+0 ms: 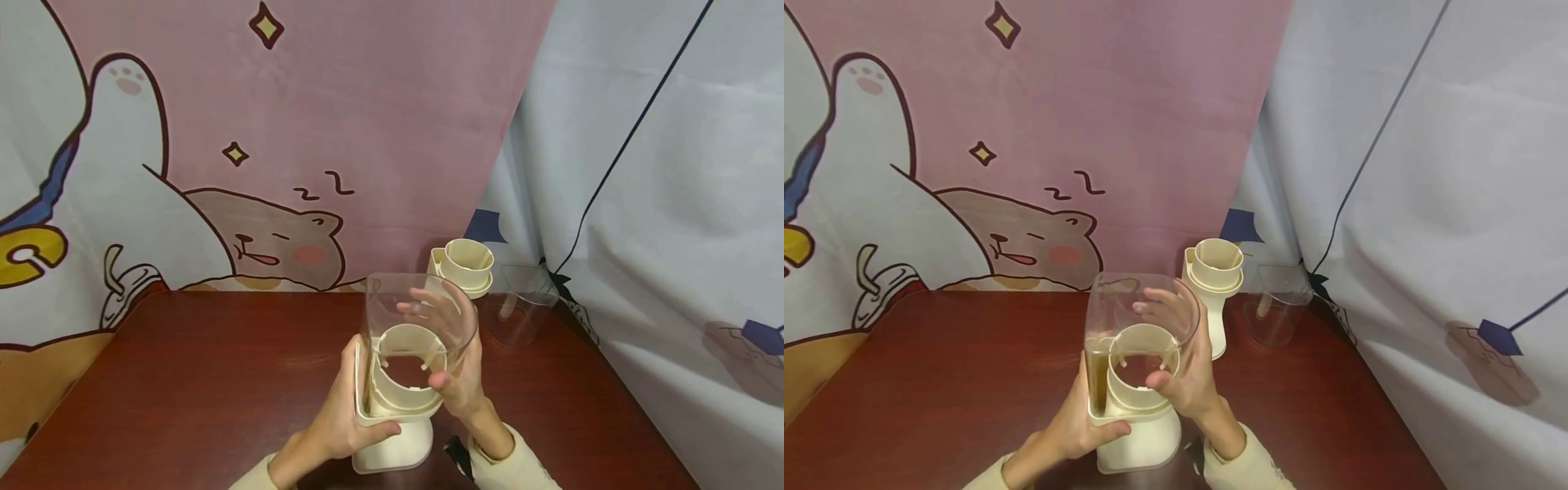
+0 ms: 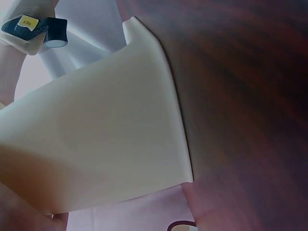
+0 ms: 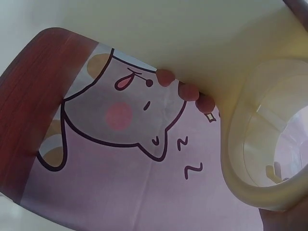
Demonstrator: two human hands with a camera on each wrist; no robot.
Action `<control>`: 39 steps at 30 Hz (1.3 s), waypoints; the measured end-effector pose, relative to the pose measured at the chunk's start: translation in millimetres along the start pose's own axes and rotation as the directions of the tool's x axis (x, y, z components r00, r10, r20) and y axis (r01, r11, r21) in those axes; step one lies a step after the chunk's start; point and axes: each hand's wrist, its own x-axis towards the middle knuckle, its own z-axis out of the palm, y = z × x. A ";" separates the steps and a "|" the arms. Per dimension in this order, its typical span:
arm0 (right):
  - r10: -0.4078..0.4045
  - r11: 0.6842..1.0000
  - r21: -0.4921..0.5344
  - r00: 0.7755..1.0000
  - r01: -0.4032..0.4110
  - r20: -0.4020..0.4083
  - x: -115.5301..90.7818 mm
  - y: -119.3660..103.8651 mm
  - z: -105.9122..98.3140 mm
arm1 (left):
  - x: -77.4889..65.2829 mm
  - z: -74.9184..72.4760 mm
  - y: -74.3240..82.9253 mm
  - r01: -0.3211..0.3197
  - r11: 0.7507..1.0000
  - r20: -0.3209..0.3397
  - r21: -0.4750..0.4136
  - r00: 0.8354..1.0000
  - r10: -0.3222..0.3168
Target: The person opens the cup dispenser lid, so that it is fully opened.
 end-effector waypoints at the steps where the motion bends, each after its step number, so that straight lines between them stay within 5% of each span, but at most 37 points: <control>1: 0.002 1.000 -0.002 1.000 -0.002 0.002 0.1 -0.3 -0.2 | 0.5 0.2 -0.2 -0.008 1.000 -0.002 0.000 1.000 0.008; 39: 0.048 0.998 0.031 0.998 -0.049 0.035 0.6 -3.0 -2.0 | -0.7 -0.6 1.7 -0.005 0.999 -0.002 0.041 1.000 0.005</control>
